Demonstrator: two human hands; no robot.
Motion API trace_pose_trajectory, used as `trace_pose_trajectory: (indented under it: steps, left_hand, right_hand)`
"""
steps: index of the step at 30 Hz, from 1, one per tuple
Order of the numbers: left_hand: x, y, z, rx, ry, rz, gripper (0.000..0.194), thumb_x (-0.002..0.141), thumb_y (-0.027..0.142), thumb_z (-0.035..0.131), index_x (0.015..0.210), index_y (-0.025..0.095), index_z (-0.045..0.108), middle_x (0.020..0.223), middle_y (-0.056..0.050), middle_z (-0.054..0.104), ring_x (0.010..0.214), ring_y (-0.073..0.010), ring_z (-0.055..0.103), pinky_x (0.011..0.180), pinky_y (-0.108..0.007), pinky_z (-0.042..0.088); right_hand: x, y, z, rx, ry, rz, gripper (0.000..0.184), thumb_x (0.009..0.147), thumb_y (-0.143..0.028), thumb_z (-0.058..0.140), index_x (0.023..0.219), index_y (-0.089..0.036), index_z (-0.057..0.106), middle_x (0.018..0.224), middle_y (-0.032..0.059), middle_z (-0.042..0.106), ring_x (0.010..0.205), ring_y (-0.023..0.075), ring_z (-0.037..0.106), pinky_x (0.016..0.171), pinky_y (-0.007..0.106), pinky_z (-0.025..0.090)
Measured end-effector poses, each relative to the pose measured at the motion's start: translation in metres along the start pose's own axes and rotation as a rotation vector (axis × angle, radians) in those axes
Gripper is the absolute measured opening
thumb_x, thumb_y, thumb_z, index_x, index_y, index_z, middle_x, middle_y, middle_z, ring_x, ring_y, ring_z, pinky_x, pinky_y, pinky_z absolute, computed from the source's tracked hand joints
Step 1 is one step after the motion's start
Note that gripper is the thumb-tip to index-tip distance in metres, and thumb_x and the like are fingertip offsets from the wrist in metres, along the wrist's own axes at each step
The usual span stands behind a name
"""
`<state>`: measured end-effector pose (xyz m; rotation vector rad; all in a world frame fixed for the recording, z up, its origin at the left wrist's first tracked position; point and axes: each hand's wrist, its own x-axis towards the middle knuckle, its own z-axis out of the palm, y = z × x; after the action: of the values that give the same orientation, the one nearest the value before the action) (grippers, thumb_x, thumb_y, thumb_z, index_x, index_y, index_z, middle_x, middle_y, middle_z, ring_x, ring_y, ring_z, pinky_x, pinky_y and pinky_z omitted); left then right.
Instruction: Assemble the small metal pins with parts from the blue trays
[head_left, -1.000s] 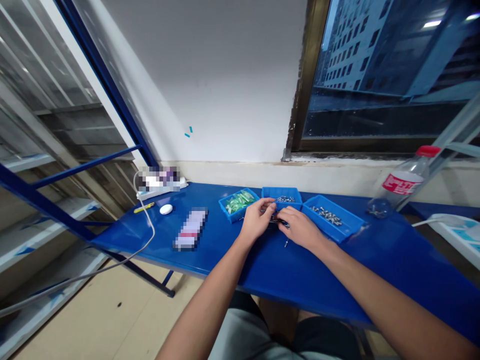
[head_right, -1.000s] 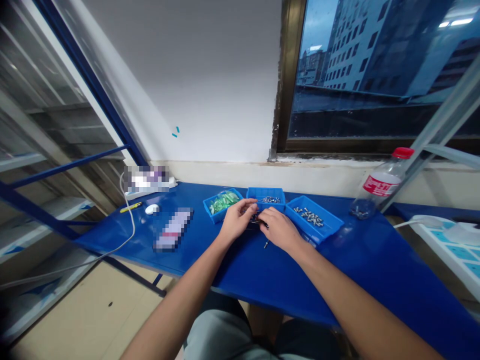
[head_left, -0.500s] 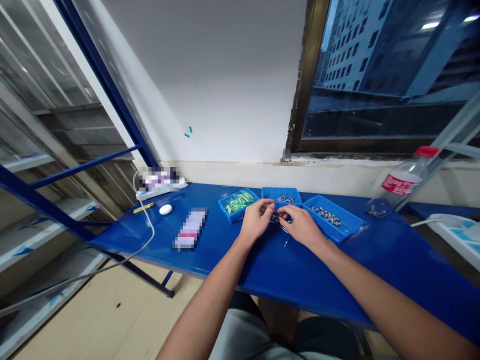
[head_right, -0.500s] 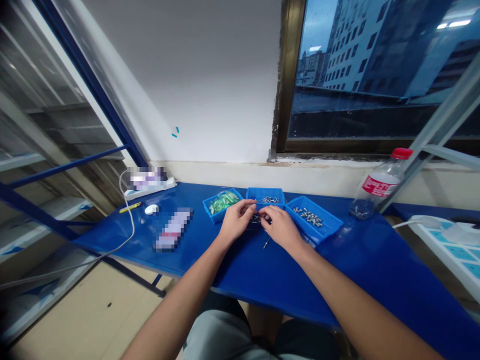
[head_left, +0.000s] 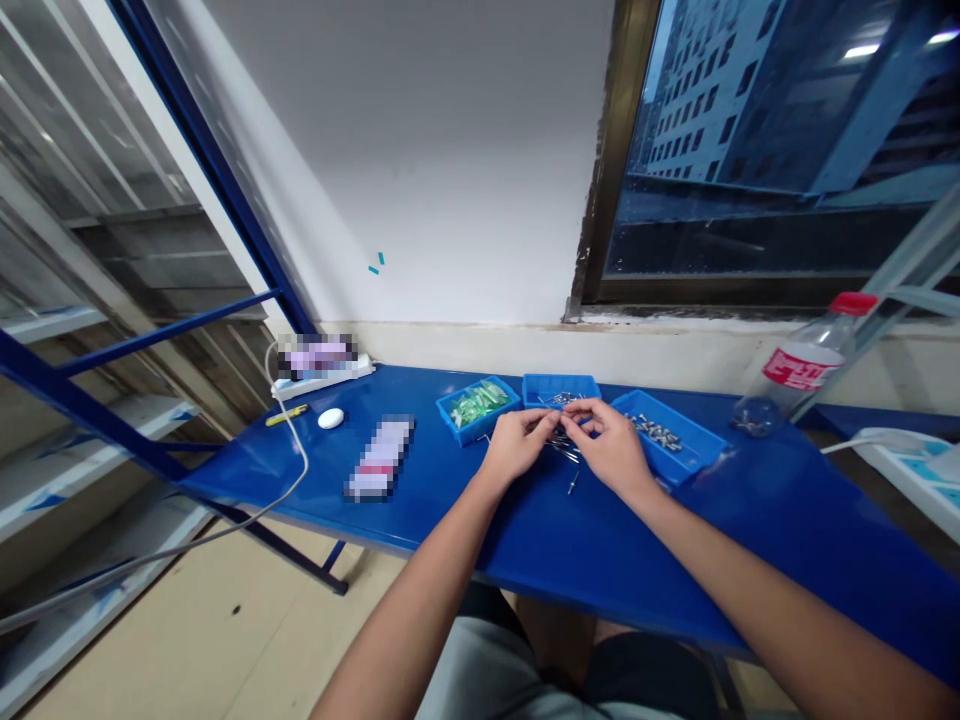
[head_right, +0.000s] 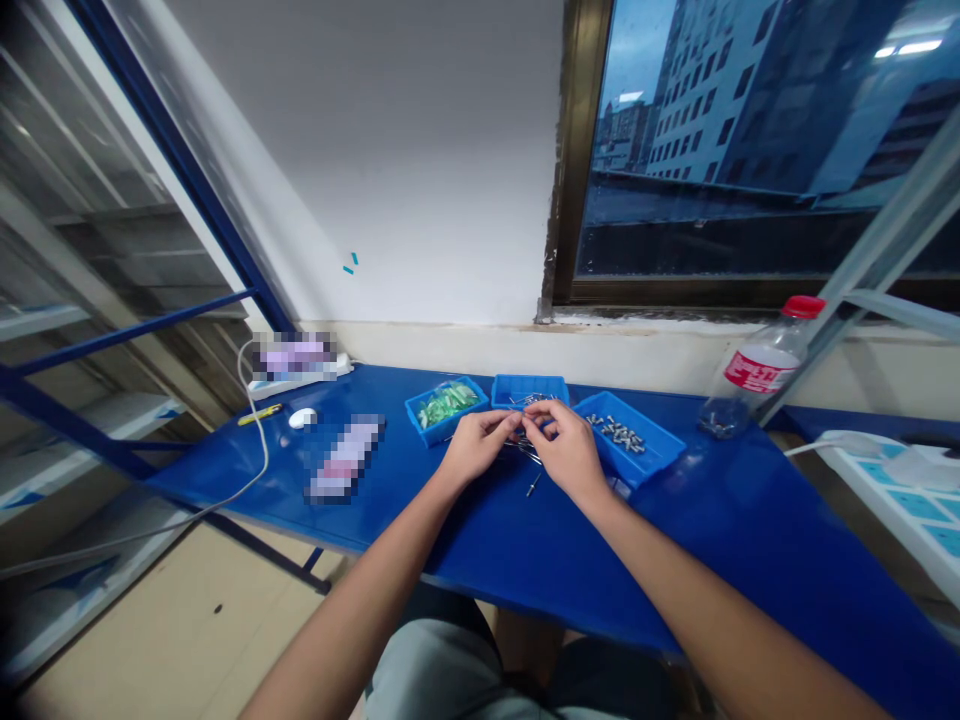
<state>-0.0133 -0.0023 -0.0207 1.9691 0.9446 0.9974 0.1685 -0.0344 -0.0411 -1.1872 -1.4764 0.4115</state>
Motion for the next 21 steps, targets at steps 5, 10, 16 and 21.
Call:
trace_pose_trajectory:
  steps: [5, 10, 16, 21]
  left_hand:
    - [0.003, -0.005, 0.002, -0.086, 0.01, 0.004, 0.04, 0.104, 0.047, 0.054, 0.112, 0.018, 0.081, 0.101, -0.006, 0.083, 0.092, -0.0233, 0.078, 0.081, -0.03, 0.062]
    - [0.004, -0.009, 0.005, -0.122, 0.066, -0.016, 0.034, 0.103, 0.041, 0.057, 0.114, 0.016, 0.077, 0.106, -0.009, 0.081, 0.088, -0.0223, 0.078, 0.079, -0.03, 0.061]
    - [0.004, -0.01, 0.001, 0.057, 0.116, 0.103, 0.021, 0.096, 0.034, 0.071, 0.105, 0.02, 0.082, 0.099, -0.009, 0.079, 0.089, -0.0212, 0.074, 0.086, -0.033, 0.059]
    - [0.005, -0.016, 0.004, -0.043, 0.12, 0.065, 0.015, 0.09, 0.022, 0.077, 0.103, 0.018, 0.082, 0.102, -0.009, 0.079, 0.087, -0.02, 0.075, 0.083, -0.032, 0.061]
  right_hand:
    - [-0.001, -0.003, 0.0, 0.006, -0.054, -0.01, 0.029, 0.093, -0.047, 0.069, 0.106, -0.022, 0.074, 0.103, 0.0093, 0.079, 0.081, 0.0227, 0.075, 0.073, 0.035, 0.063]
    - [0.0, -0.008, -0.003, -0.002, -0.038, 0.009, 0.029, 0.096, -0.045, 0.066, 0.111, -0.022, 0.073, 0.105, 0.0097, 0.079, 0.085, 0.0239, 0.076, 0.075, 0.036, 0.064]
    - [0.003, -0.007, -0.008, -0.018, 0.013, -0.068, 0.03, 0.097, -0.042, 0.063, 0.117, -0.021, 0.071, 0.116, 0.0126, 0.075, 0.095, 0.0249, 0.073, 0.076, 0.037, 0.063]
    - [0.004, -0.003, -0.009, -0.184, -0.076, -0.129, 0.018, 0.095, -0.035, 0.063, 0.104, -0.023, 0.074, 0.103, 0.0076, 0.078, 0.076, 0.021, 0.07, 0.073, 0.037, 0.059]
